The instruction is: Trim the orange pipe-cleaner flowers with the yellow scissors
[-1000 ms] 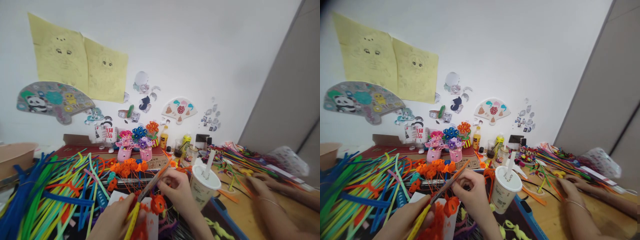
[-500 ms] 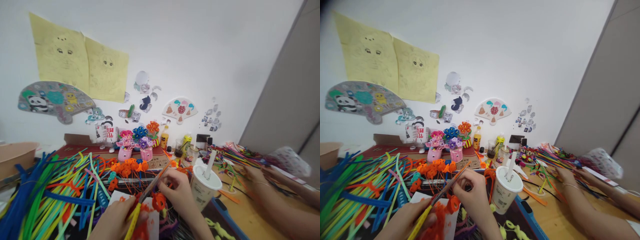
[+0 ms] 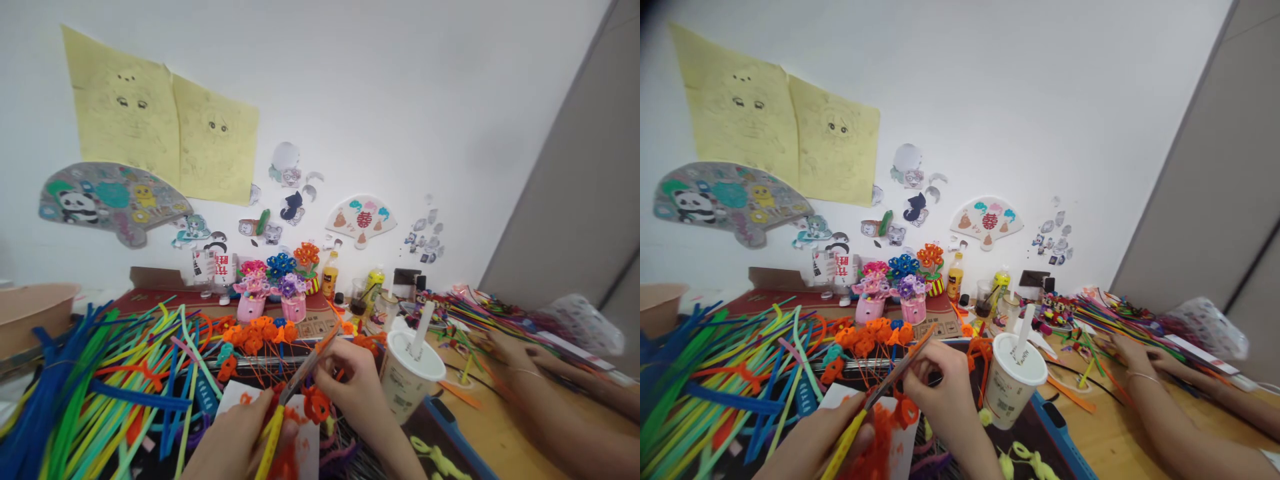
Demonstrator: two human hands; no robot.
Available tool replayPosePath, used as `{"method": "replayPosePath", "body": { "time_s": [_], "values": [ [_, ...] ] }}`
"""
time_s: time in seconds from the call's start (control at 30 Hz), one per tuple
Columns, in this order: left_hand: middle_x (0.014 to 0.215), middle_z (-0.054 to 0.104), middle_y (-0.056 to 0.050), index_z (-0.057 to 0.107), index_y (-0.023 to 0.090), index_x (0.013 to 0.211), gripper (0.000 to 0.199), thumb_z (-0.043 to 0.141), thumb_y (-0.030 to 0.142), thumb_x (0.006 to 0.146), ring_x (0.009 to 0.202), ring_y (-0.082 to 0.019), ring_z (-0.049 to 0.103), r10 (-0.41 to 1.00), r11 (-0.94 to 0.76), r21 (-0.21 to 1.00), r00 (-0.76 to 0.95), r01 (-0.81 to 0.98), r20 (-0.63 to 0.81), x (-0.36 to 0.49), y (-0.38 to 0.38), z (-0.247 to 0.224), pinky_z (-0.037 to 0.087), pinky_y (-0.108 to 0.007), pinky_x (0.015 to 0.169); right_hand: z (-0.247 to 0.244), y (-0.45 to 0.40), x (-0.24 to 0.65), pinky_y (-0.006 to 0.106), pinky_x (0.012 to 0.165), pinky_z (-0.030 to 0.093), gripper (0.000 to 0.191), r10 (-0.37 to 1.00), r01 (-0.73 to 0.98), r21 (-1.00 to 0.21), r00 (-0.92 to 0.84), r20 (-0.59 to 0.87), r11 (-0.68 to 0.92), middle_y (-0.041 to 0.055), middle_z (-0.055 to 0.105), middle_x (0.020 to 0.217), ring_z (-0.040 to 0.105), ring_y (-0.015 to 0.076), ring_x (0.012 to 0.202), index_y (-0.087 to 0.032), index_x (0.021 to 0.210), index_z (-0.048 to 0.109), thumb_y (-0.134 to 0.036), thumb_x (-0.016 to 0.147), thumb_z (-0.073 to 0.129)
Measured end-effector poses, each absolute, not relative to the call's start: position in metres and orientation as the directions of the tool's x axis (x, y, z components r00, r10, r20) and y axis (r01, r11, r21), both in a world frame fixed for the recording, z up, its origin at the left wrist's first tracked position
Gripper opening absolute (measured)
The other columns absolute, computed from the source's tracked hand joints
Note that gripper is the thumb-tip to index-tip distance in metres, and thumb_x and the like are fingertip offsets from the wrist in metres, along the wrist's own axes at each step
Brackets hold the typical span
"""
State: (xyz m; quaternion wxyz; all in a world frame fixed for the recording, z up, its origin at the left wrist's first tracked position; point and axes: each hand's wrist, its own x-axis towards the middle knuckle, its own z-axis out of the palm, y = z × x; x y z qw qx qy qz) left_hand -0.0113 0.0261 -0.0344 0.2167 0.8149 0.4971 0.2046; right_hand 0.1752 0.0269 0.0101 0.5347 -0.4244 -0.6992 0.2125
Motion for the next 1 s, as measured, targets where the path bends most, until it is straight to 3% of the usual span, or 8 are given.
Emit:
{"method": "replayPosePath", "body": {
  "time_s": [0.23,0.5,1.0],
  "values": [
    [0.050,0.060,0.004,0.057,0.025,0.067,0.028,0.046,0.044,0.085,0.057,-0.016,0.061,0.888,-0.443,0.583,0.422,0.681,0.181,-0.006,0.025,-0.035,0.037,-0.018,0.045,0.012,0.026,0.176,0.020,0.047,0.031,0.016,0.809,0.393,-0.732,-0.059,0.584,0.557,-0.0054,0.042,0.052,0.039,0.0098,0.048,-0.019,0.054,0.049,-0.006,0.065,0.049],
    [0.058,0.065,0.000,0.060,0.022,0.095,0.040,0.031,0.049,0.089,0.050,-0.017,0.058,0.868,-0.478,0.542,0.468,0.691,0.167,-0.012,0.030,-0.048,0.037,-0.023,0.047,0.014,0.024,0.172,0.020,0.047,0.030,0.016,0.803,0.430,-0.708,-0.069,0.593,0.560,-0.0051,0.041,0.052,0.039,0.0099,0.048,-0.019,0.054,0.046,-0.007,0.064,0.046],
    [0.061,0.065,-0.002,0.058,0.022,0.087,0.047,0.025,0.054,0.090,0.053,-0.017,0.058,0.882,-0.465,0.542,0.420,0.701,0.213,-0.005,0.027,-0.052,0.034,-0.024,0.047,0.014,0.024,0.171,0.020,0.047,0.030,0.019,0.802,0.460,-0.688,-0.095,0.590,0.561,-0.0059,0.040,0.052,0.038,0.0102,0.049,-0.020,0.053,0.044,-0.004,0.063,0.047]
  ]
}}
